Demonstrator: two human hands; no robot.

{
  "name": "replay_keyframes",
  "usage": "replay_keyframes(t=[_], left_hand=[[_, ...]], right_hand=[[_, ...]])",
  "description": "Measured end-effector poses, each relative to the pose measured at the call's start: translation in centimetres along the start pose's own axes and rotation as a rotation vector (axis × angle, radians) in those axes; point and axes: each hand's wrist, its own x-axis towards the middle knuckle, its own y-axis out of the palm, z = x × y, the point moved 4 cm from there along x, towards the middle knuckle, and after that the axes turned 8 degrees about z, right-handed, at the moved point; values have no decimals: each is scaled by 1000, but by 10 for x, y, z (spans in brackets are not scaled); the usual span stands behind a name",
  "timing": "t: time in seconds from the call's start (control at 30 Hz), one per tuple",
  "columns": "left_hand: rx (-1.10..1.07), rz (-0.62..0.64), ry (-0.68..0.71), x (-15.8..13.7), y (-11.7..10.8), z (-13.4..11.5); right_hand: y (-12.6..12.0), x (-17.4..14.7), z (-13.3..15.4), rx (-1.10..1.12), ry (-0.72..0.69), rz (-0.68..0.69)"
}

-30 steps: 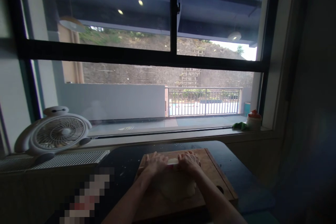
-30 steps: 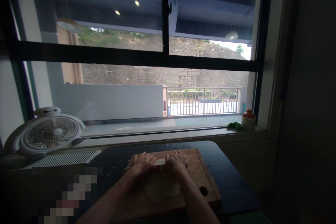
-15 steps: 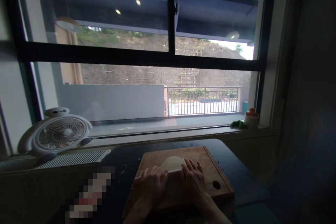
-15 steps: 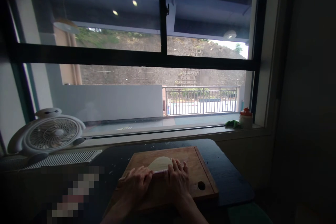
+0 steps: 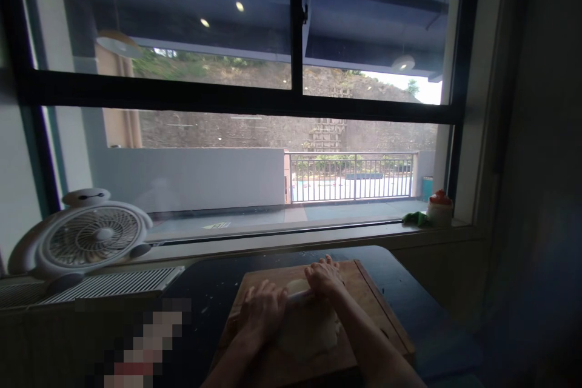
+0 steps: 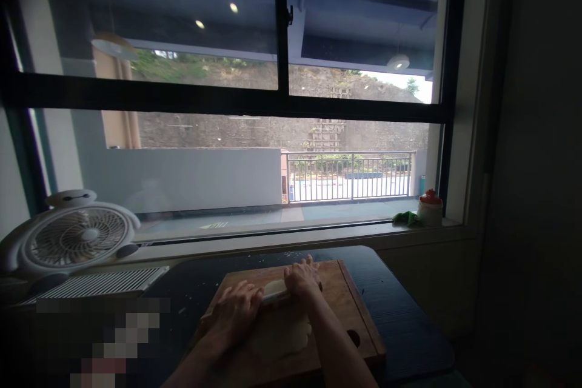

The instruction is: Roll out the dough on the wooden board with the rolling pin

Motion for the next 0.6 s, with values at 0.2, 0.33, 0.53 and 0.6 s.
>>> replay_keyframes(t=[0.2,0.33,0.53,0.6], left_hand=[[-50,4,48,-35,-16,-13],[-52,-25,55,-68,-25,-13],[-26,4,45,-83,-22,9],[-33,12,46,-81,-24,19]], right_hand=[[9,-44,-3,-12,-25,-12],[12,-90,-6,-30,-71,-89],[13,-72,0,-81,-93,17],[14,-45,8,-112,-134,78]])
